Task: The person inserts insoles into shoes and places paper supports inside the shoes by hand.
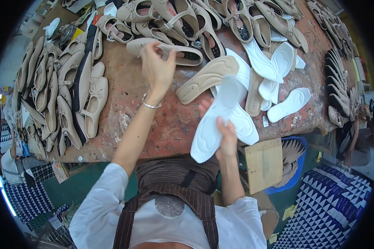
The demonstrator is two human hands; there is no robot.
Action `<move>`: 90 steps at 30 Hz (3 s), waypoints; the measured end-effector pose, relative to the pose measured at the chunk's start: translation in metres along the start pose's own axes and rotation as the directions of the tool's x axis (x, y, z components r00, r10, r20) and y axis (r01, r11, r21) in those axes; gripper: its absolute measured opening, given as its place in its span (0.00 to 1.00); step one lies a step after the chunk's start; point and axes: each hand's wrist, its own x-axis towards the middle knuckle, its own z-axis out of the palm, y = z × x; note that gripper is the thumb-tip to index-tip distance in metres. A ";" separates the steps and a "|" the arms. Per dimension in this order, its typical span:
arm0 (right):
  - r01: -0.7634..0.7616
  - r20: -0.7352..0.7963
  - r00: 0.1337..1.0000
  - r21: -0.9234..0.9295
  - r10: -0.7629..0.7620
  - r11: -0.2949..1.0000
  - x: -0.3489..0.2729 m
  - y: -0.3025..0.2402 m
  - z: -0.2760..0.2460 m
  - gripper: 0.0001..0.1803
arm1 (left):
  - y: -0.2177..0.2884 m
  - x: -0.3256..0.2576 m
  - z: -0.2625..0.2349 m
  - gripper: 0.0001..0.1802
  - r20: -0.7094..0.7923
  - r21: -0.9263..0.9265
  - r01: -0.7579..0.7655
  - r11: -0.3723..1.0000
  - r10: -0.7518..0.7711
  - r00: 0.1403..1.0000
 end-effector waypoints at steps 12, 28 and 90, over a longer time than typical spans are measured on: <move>0.220 0.064 0.976 -0.233 -0.211 0.947 0.014 -0.012 -0.010 0.42 | -0.024 0.022 -0.092 0.18 0.469 -0.273 0.154 0.950 -0.009 0.883; 0.795 0.795 0.598 -0.569 0.107 -0.211 -0.015 0.058 0.060 0.19 | -0.106 -0.179 -0.281 0.22 0.170 0.358 0.211 0.910 -0.285 0.943; 0.665 0.664 0.746 -0.746 -0.039 0.019 -0.013 0.078 0.125 0.13 | -0.044 -0.228 -0.213 0.29 0.526 0.074 -0.186 0.980 0.120 0.842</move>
